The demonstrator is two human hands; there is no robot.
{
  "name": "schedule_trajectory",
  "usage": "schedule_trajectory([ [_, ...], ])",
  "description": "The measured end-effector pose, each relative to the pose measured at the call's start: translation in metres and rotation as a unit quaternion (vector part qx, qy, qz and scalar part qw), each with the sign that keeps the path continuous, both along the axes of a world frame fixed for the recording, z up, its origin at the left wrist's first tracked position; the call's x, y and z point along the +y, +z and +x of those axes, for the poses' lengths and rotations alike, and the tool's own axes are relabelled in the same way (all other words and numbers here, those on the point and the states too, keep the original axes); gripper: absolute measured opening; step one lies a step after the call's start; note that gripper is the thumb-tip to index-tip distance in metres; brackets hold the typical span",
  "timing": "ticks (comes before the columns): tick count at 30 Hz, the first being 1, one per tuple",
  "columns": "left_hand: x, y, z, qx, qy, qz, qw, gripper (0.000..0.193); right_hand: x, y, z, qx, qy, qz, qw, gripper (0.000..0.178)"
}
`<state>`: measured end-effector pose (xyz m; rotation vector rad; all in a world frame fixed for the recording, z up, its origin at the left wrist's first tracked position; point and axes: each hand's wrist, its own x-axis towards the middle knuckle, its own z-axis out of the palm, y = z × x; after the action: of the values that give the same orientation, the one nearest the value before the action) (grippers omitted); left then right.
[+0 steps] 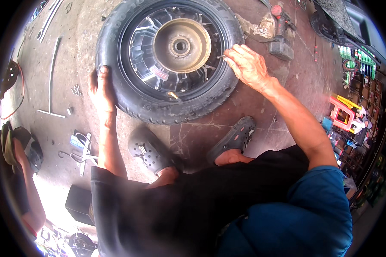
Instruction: The person removes the outer rim from a hub motor, wipes the inner surface with a cloth, and then works on the stator assembly and its wiring using pliers.
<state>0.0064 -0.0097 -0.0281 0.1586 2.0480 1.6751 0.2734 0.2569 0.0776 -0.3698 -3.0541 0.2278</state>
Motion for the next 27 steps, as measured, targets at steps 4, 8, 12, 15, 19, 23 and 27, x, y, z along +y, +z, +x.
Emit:
schedule_trajectory([
  [4, 0.001, 0.000, 0.001, -0.002, 0.009, 0.013, 1.000, 0.050, 0.001, 0.002, -0.002, -0.009, 0.029, 0.018, 0.999, 0.011],
  [8, 0.002, 0.005, 0.002, 0.008, 0.011, 0.009, 1.000, 0.049, 0.010, 0.007, -0.006, -0.010, 0.093, 0.028, 0.995, 0.012],
  [12, 0.002, 0.008, 0.002, 0.017, 0.001, -0.001, 1.000, 0.049, 0.014, 0.007, -0.006, -0.023, 0.104, 0.007, 0.994, 0.011],
  [15, 0.006, -0.001, 0.005, 0.000, -0.006, 0.012, 1.000, 0.049, 0.018, 0.002, 0.002, -0.004, 0.105, 0.008, 0.994, 0.011],
  [19, -0.003, 0.009, -0.001, 0.016, 0.003, -0.001, 1.000, 0.050, 0.018, 0.007, -0.008, -0.030, 0.138, 0.007, 0.990, 0.018],
  [23, 0.000, -0.003, 0.001, 0.008, -0.001, 0.007, 1.000, 0.051, 0.031, 0.009, -0.012, -0.078, 0.245, 0.054, 0.965, 0.025],
  [27, 0.004, -0.001, 0.003, 0.004, 0.010, 0.028, 1.000, 0.051, 0.047, 0.015, -0.024, -0.098, 0.323, 0.031, 0.941, 0.027],
])
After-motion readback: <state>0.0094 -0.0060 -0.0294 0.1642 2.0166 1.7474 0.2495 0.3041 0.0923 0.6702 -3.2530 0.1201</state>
